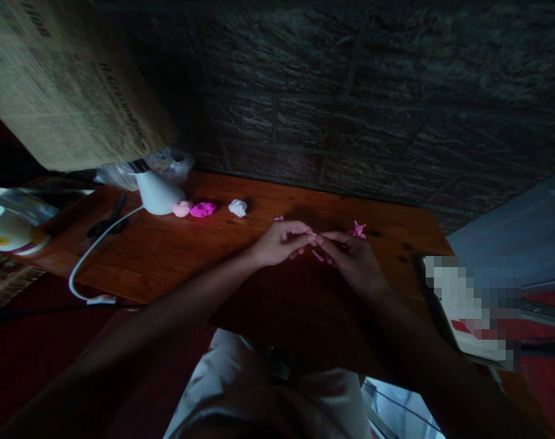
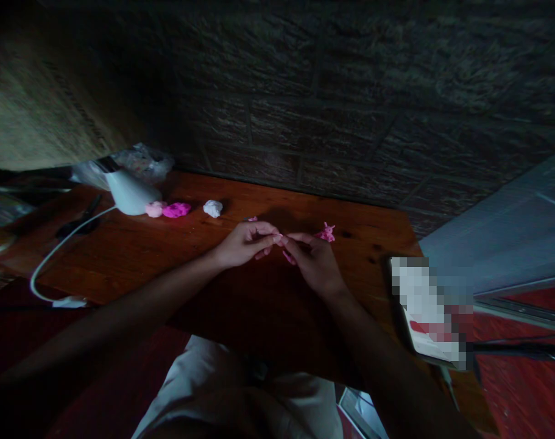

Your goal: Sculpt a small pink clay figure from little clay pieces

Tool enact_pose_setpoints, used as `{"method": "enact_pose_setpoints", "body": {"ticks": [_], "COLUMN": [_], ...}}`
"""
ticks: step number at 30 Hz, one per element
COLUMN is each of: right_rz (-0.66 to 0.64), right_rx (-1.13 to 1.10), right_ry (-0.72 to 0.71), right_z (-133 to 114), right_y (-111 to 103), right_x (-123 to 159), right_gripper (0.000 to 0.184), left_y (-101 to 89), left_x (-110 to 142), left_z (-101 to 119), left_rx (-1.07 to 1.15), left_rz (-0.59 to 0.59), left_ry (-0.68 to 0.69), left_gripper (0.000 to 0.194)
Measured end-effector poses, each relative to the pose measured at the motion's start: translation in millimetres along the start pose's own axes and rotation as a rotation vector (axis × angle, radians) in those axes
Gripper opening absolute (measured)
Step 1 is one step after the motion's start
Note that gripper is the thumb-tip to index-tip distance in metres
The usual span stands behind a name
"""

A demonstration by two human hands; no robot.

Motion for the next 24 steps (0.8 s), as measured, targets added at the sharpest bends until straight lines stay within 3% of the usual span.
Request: {"method": "enact_pose_setpoints", "body": {"ticks": [6, 12, 24], "right_rz": [0.023, 0.024, 0.033], "right_rx": [0.025, 0.055, -0.038], "right_ry": [-0.003, -0.001, -0.015], "right_z": [1.9, 1.0, 2.9], "right_y": [-2.4, -2.3, 1.5], "right_x": [-0.6, 0.1, -0.1], "right_gripper": [0.041, 0.038, 0.037], "left_y": [1.8, 1.2, 4.1], "left_x": [0.3, 1.3, -1.3], "left_z": [1.2, 2.8, -2.7], "left_rx": [0.077, 0.062, 0.018], "left_rz": [0.041, 0.084, -0.001], "left_ry": [0.008, -0.066, -0.047], "left_gripper": [0.019, 0.022, 0.024]}}
Point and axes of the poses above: each hand's wrist, its own x-axis away from the middle knuckle, its own y-axis out of the palm, z = x × y, the point moved 3 cm from there along -x, towards the middle knuckle, and after that the axes turned 14 degrees about -y, right-handed, at the moved point
